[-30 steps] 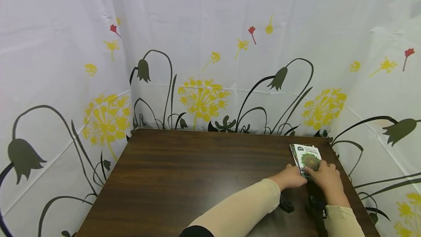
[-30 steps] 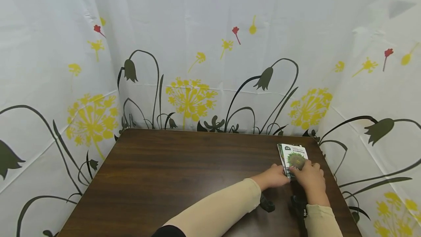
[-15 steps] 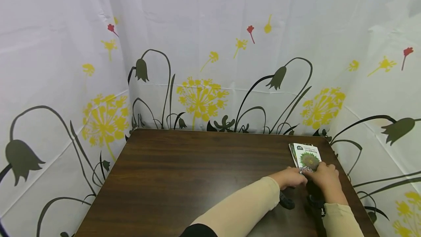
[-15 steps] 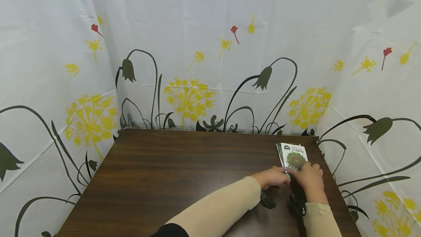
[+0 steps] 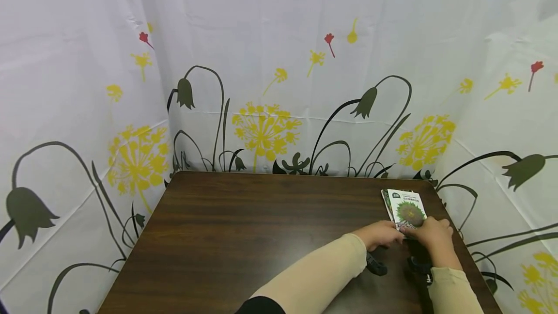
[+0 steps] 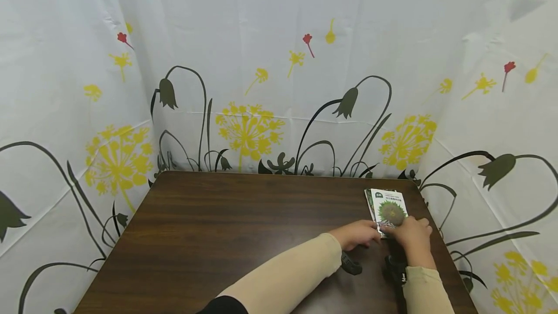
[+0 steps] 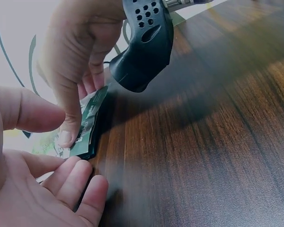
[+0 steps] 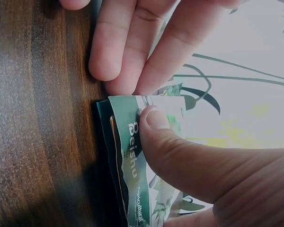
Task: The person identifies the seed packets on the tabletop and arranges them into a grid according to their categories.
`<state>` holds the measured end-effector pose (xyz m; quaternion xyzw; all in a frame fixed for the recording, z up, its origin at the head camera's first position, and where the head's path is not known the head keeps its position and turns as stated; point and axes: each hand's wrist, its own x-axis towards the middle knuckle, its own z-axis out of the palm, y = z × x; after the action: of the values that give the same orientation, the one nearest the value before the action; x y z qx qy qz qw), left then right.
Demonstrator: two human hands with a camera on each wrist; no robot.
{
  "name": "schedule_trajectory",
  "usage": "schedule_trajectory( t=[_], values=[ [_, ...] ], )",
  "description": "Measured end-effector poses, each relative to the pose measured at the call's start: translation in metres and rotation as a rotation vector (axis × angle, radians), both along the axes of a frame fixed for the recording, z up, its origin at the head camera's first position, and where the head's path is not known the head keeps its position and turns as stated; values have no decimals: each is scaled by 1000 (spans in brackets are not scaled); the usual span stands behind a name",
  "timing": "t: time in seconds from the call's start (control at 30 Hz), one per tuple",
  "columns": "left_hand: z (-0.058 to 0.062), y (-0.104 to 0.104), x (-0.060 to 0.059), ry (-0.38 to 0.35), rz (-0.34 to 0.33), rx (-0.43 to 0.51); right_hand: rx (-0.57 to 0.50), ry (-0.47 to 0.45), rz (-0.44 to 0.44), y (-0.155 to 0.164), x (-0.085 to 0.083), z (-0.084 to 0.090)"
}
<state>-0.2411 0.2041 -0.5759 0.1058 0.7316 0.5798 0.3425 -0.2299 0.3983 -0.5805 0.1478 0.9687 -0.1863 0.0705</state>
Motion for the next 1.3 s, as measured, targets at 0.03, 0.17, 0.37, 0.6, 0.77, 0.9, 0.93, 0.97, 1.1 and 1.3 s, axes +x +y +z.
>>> schedule_trajectory(
  t=[0.03,0.17,0.37,0.6,0.77,0.9,0.93,0.97,1.1,1.3],
  values=[
    [-1,0,-1,-9,-4,13,2,0,-1,1,0,0],
    [-4,-1,-2,-25,-6,46,-10,8,-18,3,-1,-1],
    [-3,1,0,-33,28,57,33,34,-9,5,-1,-1],
    [-2,2,3,-11,105,62,18,54,-49,1,3,7],
    [0,1,3,8,154,36,21,99,-49,-2,4,10],
    [0,-2,0,17,196,22,-14,124,-60,-4,2,12],
    [0,-3,-1,17,210,20,-31,127,-65,-5,1,12],
    [0,-4,-2,16,224,16,-44,128,-64,-6,1,11],
    [0,-8,-4,-9,291,20,-122,147,-43,-11,-2,9],
    [3,-16,-4,8,317,34,-167,166,24,-21,-6,6]
  ],
)
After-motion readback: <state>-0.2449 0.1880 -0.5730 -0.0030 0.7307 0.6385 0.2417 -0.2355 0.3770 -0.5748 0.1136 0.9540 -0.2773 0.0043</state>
